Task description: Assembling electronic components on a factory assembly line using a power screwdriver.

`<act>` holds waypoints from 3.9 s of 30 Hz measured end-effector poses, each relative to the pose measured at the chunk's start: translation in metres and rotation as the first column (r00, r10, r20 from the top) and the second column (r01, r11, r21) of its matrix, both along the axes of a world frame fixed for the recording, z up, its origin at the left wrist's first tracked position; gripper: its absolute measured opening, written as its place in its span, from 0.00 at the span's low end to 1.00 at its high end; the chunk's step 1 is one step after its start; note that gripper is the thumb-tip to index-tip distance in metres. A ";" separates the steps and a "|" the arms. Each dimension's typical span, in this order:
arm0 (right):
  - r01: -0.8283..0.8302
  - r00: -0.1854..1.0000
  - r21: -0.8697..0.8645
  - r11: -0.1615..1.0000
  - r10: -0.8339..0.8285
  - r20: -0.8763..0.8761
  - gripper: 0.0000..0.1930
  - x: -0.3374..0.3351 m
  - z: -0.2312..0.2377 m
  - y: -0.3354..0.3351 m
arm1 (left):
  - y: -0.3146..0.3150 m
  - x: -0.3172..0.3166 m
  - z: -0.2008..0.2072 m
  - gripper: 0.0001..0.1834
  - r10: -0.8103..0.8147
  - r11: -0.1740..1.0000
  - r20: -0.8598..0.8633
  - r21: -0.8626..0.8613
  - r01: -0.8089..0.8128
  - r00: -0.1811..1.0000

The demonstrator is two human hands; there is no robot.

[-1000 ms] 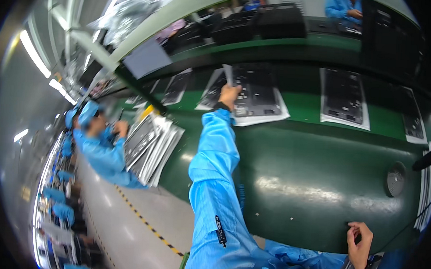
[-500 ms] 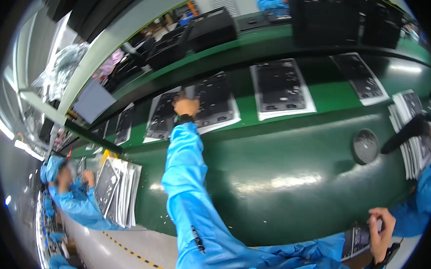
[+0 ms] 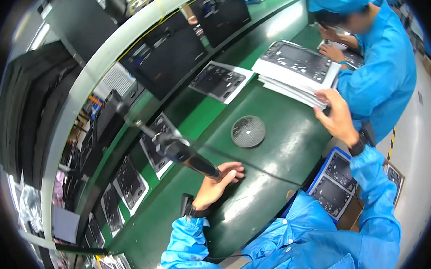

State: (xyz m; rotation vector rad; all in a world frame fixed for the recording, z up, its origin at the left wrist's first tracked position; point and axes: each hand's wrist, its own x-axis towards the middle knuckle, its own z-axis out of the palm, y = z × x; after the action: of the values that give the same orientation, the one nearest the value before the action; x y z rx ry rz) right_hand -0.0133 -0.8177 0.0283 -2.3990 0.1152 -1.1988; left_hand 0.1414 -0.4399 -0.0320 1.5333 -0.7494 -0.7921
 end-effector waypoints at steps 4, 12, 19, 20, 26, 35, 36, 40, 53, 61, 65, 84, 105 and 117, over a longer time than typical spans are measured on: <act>0.150 0.983 -0.276 0.949 -0.172 -0.057 0.19 0.032 0.014 -0.050 | -0.071 0.003 0.016 0.40 -0.364 0.930 -0.059 -0.084 0.359 0.930; 0.119 0.948 -0.259 0.959 -0.187 -0.257 0.14 0.084 0.006 -0.105 | -0.097 0.029 0.029 0.31 -0.366 0.931 0.292 0.126 0.344 0.884; 0.148 0.885 -0.391 0.908 -0.298 -0.357 0.09 0.101 0.004 -0.127 | -0.177 0.043 0.044 0.17 -0.291 0.949 0.261 -0.040 0.312 0.920; 0.136 0.919 -0.401 0.906 -0.267 -0.290 0.10 0.103 0.007 -0.125 | -0.191 0.047 0.036 0.17 -0.247 0.950 0.172 -0.152 0.273 0.954; 0.147 0.977 -0.558 0.817 -0.209 -0.048 0.13 0.101 0.049 -0.105 | -0.246 0.065 0.014 0.27 -0.364 0.867 -0.142 -0.412 0.279 0.921; 0.029 0.981 -0.672 0.740 -0.149 -0.121 0.12 0.086 0.001 -0.002 | -0.275 0.049 0.019 0.19 -0.158 0.812 -0.496 -0.557 -0.174 0.854; 0.019 0.979 -0.682 0.731 -0.153 -0.137 0.12 0.086 -0.009 0.012 | -0.268 0.048 0.009 0.15 -0.004 0.791 -0.515 -0.526 -0.313 0.857; -0.157 0.973 -0.549 0.821 0.034 -0.228 0.16 0.065 -0.010 0.066 | -0.214 0.040 -0.007 0.10 0.289 0.740 -0.452 -0.454 -0.497 0.844; -0.838 0.304 0.440 0.324 0.946 -0.118 0.56 0.160 0.044 0.204 | 0.029 0.001 -0.022 0.21 0.399 0.829 -0.440 -0.202 -0.522 0.804; -0.700 0.169 0.709 0.086 0.984 0.047 0.24 0.132 0.020 0.260 | 0.066 -0.059 -0.059 0.22 0.403 0.863 -0.501 -0.072 -0.501 0.766; -0.771 0.311 0.635 0.040 0.895 0.321 0.24 0.131 0.021 0.239 | 0.073 -0.080 -0.059 0.23 0.508 0.842 -0.373 0.023 -0.539 0.777; -0.722 0.686 0.556 0.411 0.530 0.498 0.13 0.194 -0.078 0.083 | -0.004 0.019 -0.079 0.17 0.302 0.822 0.802 0.055 -0.568 0.515; -0.668 0.727 0.656 0.352 0.496 0.474 0.17 0.222 -0.106 0.102 | -0.018 0.040 -0.110 0.13 0.420 0.859 0.685 -0.088 -0.504 0.595; -0.669 0.714 0.659 0.345 0.547 0.438 0.17 0.222 -0.114 0.109 | -0.019 0.043 -0.112 0.13 0.412 0.863 0.686 -0.083 -0.498 0.600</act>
State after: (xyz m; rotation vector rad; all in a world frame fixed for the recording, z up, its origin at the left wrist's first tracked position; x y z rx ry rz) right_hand 0.2089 -0.7084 -0.0862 -1.3173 -0.2562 -0.6911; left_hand 0.1844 -0.4592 -0.1440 2.0446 -0.7796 0.1719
